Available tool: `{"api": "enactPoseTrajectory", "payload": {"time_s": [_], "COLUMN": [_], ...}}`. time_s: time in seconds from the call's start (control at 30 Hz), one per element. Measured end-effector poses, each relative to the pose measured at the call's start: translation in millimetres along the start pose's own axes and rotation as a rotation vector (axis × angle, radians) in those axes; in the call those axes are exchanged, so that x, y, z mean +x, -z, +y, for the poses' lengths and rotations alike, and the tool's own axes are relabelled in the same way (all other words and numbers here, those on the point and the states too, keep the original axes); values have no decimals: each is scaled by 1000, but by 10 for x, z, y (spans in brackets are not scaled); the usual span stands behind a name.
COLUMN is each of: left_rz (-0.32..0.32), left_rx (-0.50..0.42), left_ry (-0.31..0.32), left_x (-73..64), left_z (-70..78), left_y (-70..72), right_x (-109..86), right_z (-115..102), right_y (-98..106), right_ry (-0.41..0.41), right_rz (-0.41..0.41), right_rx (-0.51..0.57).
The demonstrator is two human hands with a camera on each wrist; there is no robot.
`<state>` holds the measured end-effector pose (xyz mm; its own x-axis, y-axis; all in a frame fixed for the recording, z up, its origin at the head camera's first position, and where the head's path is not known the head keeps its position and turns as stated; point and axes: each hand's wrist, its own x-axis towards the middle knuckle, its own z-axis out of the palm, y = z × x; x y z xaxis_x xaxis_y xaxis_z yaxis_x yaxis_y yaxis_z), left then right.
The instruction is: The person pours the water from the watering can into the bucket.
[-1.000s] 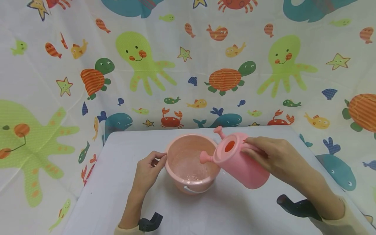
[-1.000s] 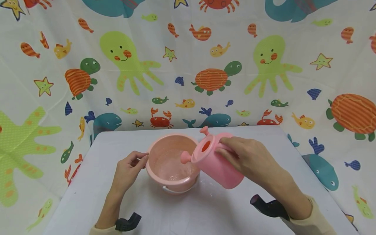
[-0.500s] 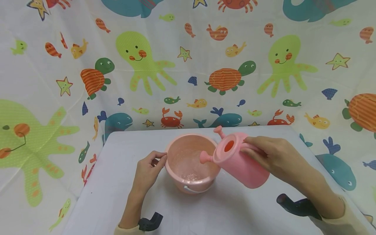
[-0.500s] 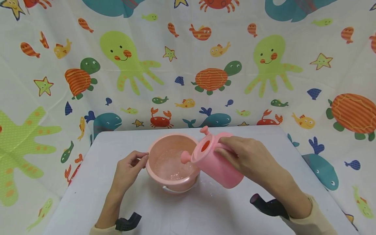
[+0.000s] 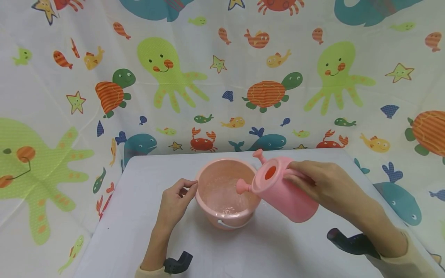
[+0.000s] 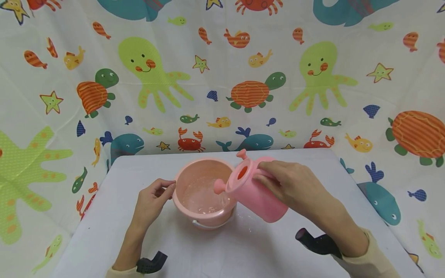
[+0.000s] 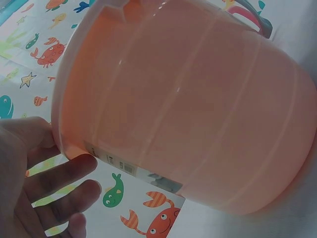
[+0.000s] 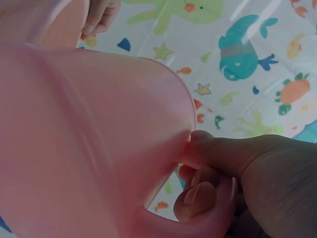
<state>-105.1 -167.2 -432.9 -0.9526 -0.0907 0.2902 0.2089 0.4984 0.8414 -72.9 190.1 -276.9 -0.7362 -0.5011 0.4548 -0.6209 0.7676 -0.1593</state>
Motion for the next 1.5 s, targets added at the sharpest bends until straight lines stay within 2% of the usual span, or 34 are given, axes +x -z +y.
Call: {"api": "enactPoseTrajectory", "payload": {"time_s": [0.63,1.1,1.5], "left_rz": [1,1,3], "left_rx": [1,9,16], "left_ry": [-1,2,1], "left_x": [0,1,4], "left_z": [-19,-20,-12], "left_y": [-5,-6,-3], "right_x": [13,29,44], "right_z": [0,-1,11], "right_y": [-1,11,11], "right_ry": [33,-23,-4], "right_rz": [2,-35,-19], "right_rx": [-11,14,3]}}
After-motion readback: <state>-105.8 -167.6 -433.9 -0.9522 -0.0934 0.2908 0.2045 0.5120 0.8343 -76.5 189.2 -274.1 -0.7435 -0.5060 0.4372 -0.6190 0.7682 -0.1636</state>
